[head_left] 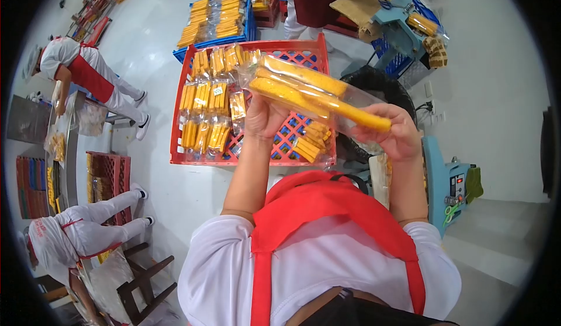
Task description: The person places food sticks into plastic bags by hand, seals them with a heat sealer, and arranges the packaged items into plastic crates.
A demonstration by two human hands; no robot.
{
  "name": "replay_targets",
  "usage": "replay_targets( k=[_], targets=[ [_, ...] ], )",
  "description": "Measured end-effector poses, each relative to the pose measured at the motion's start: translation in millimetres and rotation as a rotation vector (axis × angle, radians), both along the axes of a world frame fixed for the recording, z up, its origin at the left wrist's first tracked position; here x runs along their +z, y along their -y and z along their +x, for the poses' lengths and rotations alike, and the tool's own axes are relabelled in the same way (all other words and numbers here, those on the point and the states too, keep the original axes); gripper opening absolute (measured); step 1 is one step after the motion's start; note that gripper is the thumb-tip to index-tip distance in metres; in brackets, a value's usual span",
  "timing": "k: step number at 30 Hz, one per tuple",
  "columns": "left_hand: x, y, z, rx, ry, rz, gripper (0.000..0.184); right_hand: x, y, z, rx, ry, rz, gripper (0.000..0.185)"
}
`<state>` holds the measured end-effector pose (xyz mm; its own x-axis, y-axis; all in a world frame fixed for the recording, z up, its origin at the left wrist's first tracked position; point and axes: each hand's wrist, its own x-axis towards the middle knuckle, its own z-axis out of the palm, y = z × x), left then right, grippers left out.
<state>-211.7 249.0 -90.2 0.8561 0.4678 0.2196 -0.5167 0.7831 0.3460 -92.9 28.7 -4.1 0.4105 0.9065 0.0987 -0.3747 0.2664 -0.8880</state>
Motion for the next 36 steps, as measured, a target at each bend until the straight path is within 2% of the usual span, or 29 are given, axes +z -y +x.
replay_targets(
  k=[2,3,4,6,10,12,13,16,20,22,23,24,26,27,31,33,34,36],
  targets=[
    [-3.5,-2.6,-0.4,-0.058,0.022,0.02,0.063,-7.5,2.3,9.2,0.386,-0.302,0.137,0.044],
    [-0.4,-1.5,0.4,-0.079,0.011,0.008,0.064,-11.6,0.0,9.4,0.398,-0.298,0.165,0.042],
    [-1.0,-1.1,2.0,-0.091,0.01,0.011,0.064,-16.7,1.6,8.8,0.386,-0.297,0.17,0.042],
    [-3.4,-0.3,6.7,-0.1,-0.004,0.044,0.063,-25.4,6.0,8.0,0.204,-0.365,-0.063,0.038],
    [-5.1,6.0,20.8,-0.11,-0.042,0.03,0.062,-26.9,16.1,2.8,0.221,-0.375,0.003,0.041],
    [-9.7,9.2,28.0,-0.194,0.068,-0.03,0.057,-21.0,25.5,1.8,0.246,-0.321,0.045,0.053],
    [-7.5,12.6,31.8,-0.187,0.015,-0.049,0.059,-17.6,33.4,2.9,0.224,-0.322,0.05,0.053],
    [-5.4,17.8,49.8,-0.169,-0.056,-0.107,0.06,-9.9,70.2,9.6,0.184,-0.262,-0.069,0.063],
    [3.9,29.9,83.2,-0.216,-0.01,0.034,0.059,-3.9,114.2,5.4,-0.101,-0.142,-0.009,0.071],
    [12.8,44.0,95.8,-0.295,0.007,0.021,0.058,-6.6,133.3,5.1,-0.564,0.067,-0.065,0.059],
    [16.7,52.8,103.3,-0.316,0.041,0.012,0.058,-7.6,141.8,2.4,-0.731,0.118,-0.178,0.04],
    [19.9,62.0,110.4,-0.337,0.075,0.002,0.058,-8.6,148.6,1.8,-0.763,0.113,-0.17,0.04],
    [22.2,81.6,118.4,-0.358,0.038,-0.029,0.06,-9.5,163.4,1.8,-0.92,0.085,-0.219,0.025],
    [21.2,91.3,123.1,-0.36,0.045,-0.047,0.059,-6.4,166.9,-2.4,-0.931,0.038,-0.143,0.019],
    [10.7,119.2,133.0,-0.421,0.078,-0.072,0.06,0.5,175.6,-16.3,-1.135,0.128,-0.186,0.024],
    [8.3,127.9,133.5,-0.452,0.079,-0.1,0.06,2.4,174.4,-21.8,-1.324,0.232,-0.13,0.039],
    [5.8,130.5,134.5,-0.465,0.078,-0.103,0.06,2.9,175.0,-22.8,-1.337,0.232,-0.135,0.039],
    [0.4,133.6,135.7,-0.491,0.055,-0.069,0.057,3.0,175.1,-21.8,-1.434,0.16,-0.113,0.053]
  ],
)
